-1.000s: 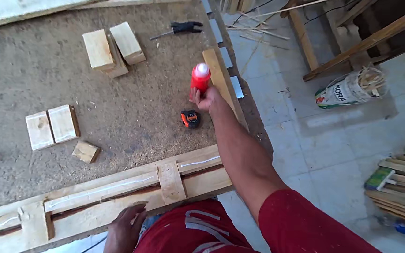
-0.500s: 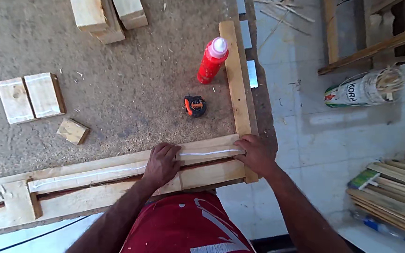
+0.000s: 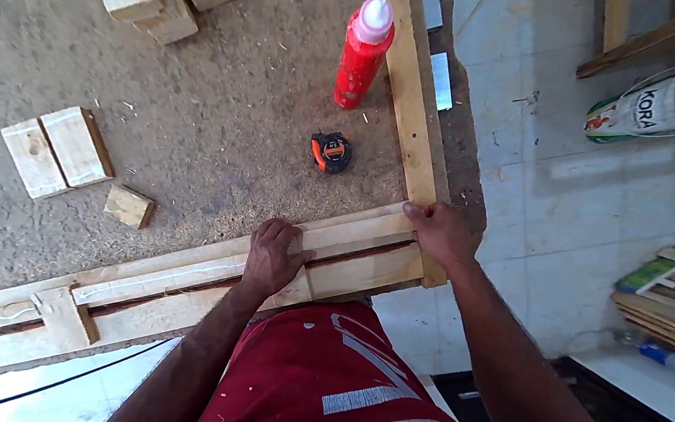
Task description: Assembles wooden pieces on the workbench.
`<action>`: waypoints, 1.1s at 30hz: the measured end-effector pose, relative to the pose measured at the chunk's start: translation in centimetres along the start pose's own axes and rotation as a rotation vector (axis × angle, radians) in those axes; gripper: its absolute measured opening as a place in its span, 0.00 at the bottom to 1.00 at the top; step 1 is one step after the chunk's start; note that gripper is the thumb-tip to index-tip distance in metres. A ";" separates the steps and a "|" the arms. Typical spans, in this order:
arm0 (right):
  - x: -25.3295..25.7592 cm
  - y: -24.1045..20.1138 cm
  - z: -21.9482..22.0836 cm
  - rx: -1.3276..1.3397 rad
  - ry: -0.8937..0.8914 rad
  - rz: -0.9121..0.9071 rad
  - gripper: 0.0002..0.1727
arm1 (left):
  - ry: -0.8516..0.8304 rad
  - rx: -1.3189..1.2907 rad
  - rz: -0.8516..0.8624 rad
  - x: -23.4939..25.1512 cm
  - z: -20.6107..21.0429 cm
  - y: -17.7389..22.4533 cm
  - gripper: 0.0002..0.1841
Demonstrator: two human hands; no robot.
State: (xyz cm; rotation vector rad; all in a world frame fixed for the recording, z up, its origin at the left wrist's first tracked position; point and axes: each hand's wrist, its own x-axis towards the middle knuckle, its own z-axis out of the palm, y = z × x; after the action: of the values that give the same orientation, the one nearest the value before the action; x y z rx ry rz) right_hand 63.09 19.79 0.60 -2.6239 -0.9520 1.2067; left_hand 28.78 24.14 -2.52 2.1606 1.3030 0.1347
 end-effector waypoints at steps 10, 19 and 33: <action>-2.0 -0.2 1.9 -0.448 0.131 -0.191 0.39 | 0.072 0.190 0.011 -0.1 0.2 0.8 0.25; -1.8 -0.8 1.5 -0.274 0.078 -0.104 0.39 | -0.006 0.231 0.056 0.5 -0.7 0.7 0.23; -9.9 -7.7 6.9 -0.378 0.172 -0.608 0.43 | 0.140 -0.043 -0.074 -4.5 -6.6 -2.7 0.24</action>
State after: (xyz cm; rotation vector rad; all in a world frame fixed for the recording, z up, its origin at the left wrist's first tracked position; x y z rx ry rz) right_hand 49.47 19.09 4.88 -2.3214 -1.8994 0.6919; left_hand 21.86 24.25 2.34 2.0955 1.4433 0.2859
